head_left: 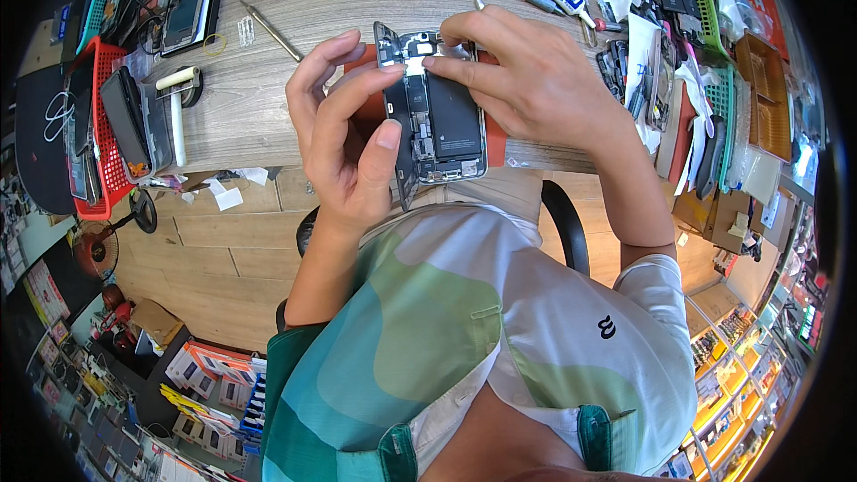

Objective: The person uses tweezers to adjust internal components of a disassembled smartphone, then places the screen assembly onto the chassis and secures it with a screwdriver. The person handles the phone, screen, and tools throughout the process.

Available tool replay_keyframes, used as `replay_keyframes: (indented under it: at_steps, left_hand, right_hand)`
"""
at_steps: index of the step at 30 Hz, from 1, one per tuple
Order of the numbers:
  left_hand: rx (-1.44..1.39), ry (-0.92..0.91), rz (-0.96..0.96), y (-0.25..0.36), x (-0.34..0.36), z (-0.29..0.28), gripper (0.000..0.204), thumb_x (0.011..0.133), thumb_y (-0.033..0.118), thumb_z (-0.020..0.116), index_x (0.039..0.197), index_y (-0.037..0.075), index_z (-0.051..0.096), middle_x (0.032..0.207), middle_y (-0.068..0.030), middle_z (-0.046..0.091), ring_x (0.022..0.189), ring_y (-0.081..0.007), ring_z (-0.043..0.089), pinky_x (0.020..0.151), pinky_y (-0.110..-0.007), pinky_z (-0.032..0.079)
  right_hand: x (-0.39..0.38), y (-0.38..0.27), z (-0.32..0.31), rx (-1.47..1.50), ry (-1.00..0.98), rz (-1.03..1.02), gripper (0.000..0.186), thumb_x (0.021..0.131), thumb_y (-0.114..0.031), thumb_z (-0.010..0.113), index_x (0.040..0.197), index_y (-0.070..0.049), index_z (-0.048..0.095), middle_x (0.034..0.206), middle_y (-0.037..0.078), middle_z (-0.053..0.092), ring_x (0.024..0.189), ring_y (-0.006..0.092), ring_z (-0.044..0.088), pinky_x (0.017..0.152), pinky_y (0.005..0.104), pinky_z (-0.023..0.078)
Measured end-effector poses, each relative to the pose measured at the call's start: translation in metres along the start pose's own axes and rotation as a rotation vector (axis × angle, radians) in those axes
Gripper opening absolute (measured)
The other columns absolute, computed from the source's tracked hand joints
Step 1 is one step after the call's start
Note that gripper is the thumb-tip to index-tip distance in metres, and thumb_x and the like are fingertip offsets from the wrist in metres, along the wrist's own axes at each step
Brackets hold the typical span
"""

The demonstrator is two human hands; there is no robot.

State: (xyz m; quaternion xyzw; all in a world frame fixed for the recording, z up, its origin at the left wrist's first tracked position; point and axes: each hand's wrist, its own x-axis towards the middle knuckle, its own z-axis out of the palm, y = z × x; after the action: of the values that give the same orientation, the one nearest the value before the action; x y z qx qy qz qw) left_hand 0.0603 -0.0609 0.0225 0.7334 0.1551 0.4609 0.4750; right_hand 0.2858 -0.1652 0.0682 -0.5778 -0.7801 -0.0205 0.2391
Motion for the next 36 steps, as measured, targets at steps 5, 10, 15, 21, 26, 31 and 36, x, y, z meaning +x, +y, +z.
replay_keyframes:
  at_steps: [5,10,15,21,26,31,36]
  left_hand:
    - [-0.003,0.001,-0.005,0.001,0.0,0.001,0.039,0.101,0.027,0.069,0.13,0.001,0.075,0.151,-0.0236,0.05,0.132,-0.0361,0.057,0.115,-0.049,0.045]
    - [0.01,-0.004,-0.003,0.0,0.001,0.0,0.039,0.102,0.027,0.068,0.13,0.001,0.075,0.151,-0.0236,0.05,0.133,-0.036,0.057,0.115,-0.049,0.045]
    - [-0.009,0.006,-0.001,0.0,0.0,0.001,0.039,0.102,0.028,0.068,0.13,0.001,0.075,0.152,-0.0234,0.05,0.133,-0.036,0.057,0.115,-0.049,0.045]
    - [-0.022,-0.006,-0.007,-0.001,0.002,0.001,0.042,0.102,0.032,0.07,0.131,0.002,0.075,0.154,-0.0236,0.048,0.136,-0.0364,0.055,0.116,-0.049,0.044]
    - [-0.051,-0.065,-0.095,0.006,0.014,-0.003,0.052,0.098,0.043,0.073,0.131,0.002,0.075,0.158,-0.0247,0.045,0.139,-0.0384,0.052,0.117,-0.051,0.043]
    - [0.065,-0.29,0.048,-0.011,0.041,-0.022,0.058,0.089,0.047,0.075,0.126,0.003,0.075,0.158,-0.0274,0.047,0.14,-0.0398,0.053,0.115,-0.051,0.043]
    - [-0.031,-0.508,0.062,-0.019,0.064,-0.029,0.05,0.083,0.038,0.079,0.118,0.002,0.074,0.142,-0.0254,0.061,0.129,-0.0395,0.059,0.11,-0.049,0.047]
  right_hand:
    - [0.0,-0.001,-0.001,-0.008,-0.008,0.01,0.04,0.08,-0.012,0.077,0.12,-0.013,0.078,0.121,0.004,0.067,0.097,0.0249,0.069,0.075,0.038,0.057]
    - [0.001,-0.002,-0.004,-0.018,-0.014,0.023,0.035,0.078,-0.014,0.079,0.113,-0.01,0.079,0.119,0.004,0.064,0.105,0.0245,0.069,0.079,0.0376,0.058]
    - [0.0,-0.003,-0.007,-0.04,-0.02,0.032,0.034,0.079,-0.014,0.079,0.112,-0.01,0.078,0.119,0.004,0.065,0.104,0.0244,0.069,0.078,0.0376,0.058]
    - [-0.007,-0.005,-0.012,-0.025,0.031,0.084,0.035,0.08,-0.01,0.077,0.115,-0.01,0.079,0.12,0.005,0.067,0.099,0.0255,0.07,0.076,0.0381,0.059]
    - [-0.023,-0.01,-0.018,-0.007,0.103,0.201,0.037,0.081,-0.006,0.077,0.117,-0.012,0.08,0.121,0.004,0.069,0.091,0.0244,0.068,0.073,0.0374,0.058]
    - [-0.047,-0.023,-0.002,0.046,0.224,0.338,0.039,0.08,-0.004,0.077,0.118,-0.013,0.081,0.119,0.005,0.069,0.086,0.0225,0.064,0.071,0.0344,0.055]
    - [-0.055,-0.04,0.022,0.104,0.387,0.353,0.038,0.081,-0.005,0.08,0.118,-0.014,0.081,0.12,0.007,0.069,0.091,0.0251,0.065,0.073,0.0354,0.054]
